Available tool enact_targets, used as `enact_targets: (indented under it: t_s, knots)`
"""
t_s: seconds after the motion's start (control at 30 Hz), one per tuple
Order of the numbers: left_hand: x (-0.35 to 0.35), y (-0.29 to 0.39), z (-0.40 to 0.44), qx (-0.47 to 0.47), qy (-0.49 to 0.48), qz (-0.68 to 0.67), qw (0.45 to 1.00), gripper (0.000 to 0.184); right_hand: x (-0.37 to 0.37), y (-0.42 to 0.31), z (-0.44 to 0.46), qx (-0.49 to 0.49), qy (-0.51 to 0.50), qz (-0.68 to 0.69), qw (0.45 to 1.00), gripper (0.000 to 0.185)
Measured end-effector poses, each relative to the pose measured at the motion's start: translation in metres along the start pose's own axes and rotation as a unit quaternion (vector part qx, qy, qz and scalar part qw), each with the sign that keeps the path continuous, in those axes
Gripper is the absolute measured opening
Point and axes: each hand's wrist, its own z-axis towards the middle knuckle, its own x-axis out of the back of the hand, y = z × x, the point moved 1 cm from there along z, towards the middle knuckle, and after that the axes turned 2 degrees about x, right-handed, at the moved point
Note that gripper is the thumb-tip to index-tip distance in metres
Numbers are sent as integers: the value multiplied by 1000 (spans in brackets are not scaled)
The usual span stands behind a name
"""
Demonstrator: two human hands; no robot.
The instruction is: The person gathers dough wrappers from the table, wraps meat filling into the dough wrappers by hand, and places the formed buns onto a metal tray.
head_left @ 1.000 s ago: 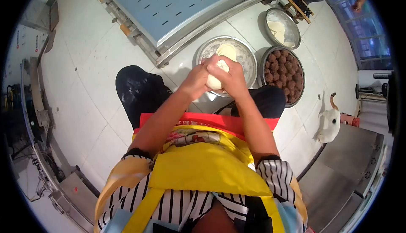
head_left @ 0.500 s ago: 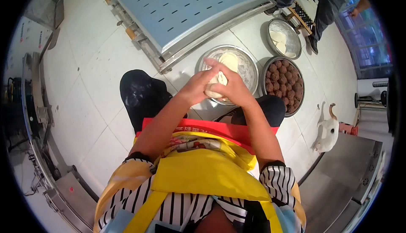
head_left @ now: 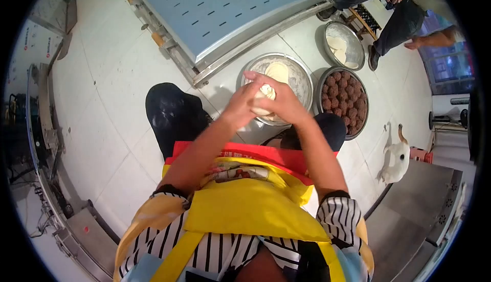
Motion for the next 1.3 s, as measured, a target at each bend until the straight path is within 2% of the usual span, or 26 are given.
enact_targets:
  t_s: [0.1, 0.13, 0.2, 0.27, 0.3, 0.33, 0.37, 0.4, 0.5, 0.53, 0.57, 0.6, 0.63, 0.67, 0.7, 0.73, 0.77, 0.83, 0.87, 0.97, 1.03, 1.07, 1.1, 1.17, 1.27, 1.3]
  knots:
    - [-10, 13, -6, 74, -29, 98, 992, 53, -2, -19, -2, -32, 13, 68, 997, 33]
    - [-23, 5, -5, -3, 72, 69, 995, 52, -3, -5, 1, 10, 55, 42, 998, 33]
    - [-22, -7, 1, -65, 71, 14, 995, 51, -4, 2, 5, 94, 116, -40, 988, 32]
    - [-19, -17, -2, -116, 64, -15, 991, 52, -12, 10, 4, 67, 159, -40, 984, 32]
    - [-15, -20, 1, -103, 68, -27, 992, 52, -12, 13, 5, 60, 181, -44, 981, 32]
    - [-12, -17, 5, -95, 69, -38, 992, 51, -13, 12, 8, 2, 160, -60, 985, 31]
    - [-8, -14, 7, -85, 72, -48, 993, 51, -9, 8, 8, -20, 106, -16, 994, 32]
    - [1, -8, 3, -31, 48, -54, 997, 40, -4, 1, 7, -44, 51, 30, 997, 32]
    - [4, 13, -5, 76, -16, 46, 996, 41, -9, 0, 5, -22, 45, 89, 995, 32]
    - [2, 12, -4, 46, -47, 74, 995, 43, -10, 9, 8, -13, 80, 73, 994, 32]
    - [0, 5, -1, 16, 3, 38, 999, 43, -10, 17, 10, -2, 114, 56, 992, 32]
    - [-3, -6, 4, -18, 53, 2, 998, 44, -10, 21, 12, -6, 126, -34, 991, 31]
    - [-5, -11, 5, -48, 104, -34, 993, 45, -9, 18, 14, -7, 118, -35, 992, 31]
    - [-6, -14, 3, -58, 93, -45, 993, 47, -10, 13, 12, -14, 112, -34, 993, 31]
    - [-1, -13, 2, -30, 69, -29, 997, 47, -11, 11, 11, -19, 106, -33, 994, 31]
    - [7, -7, 3, -5, 45, -13, 999, 48, -17, 15, 16, 144, 132, 10, 981, 31]
    - [11, -5, 2, 22, 22, 2, 1000, 48, -17, 19, 15, 125, 121, 16, 985, 30]
    - [9, -7, 1, 0, 56, 26, 998, 48, -14, 18, 12, 85, 97, 29, 991, 29]
    - [4, -7, 1, -13, 71, 38, 997, 49, -11, 18, 11, -3, 95, -31, 995, 29]
    - [-8, -14, -1, -99, 112, -33, 988, 50, -17, 17, 14, 58, 156, -137, 977, 33]
    - [2, -3, -4, -29, 79, 12, 996, 51, -20, 20, 14, 122, 135, -50, 982, 37]
    - [5, 0, -4, 5, 61, 34, 998, 51, -19, 20, 14, 123, 124, -39, 984, 37]
    - [6, -2, -3, -2, 72, 22, 997, 50, -18, 21, 14, 123, 113, -28, 986, 37]
    - [1, -7, 2, -18, 92, -2, 996, 49, -10, 18, 14, 63, 90, -72, 991, 35]
    - [-1, -18, 3, -91, 90, -42, 991, 49, -15, 14, 14, 76, 156, -158, 972, 34]
    - [0, -23, 1, -112, 83, -48, 989, 49, -15, 14, 12, 63, 112, -96, 987, 34]
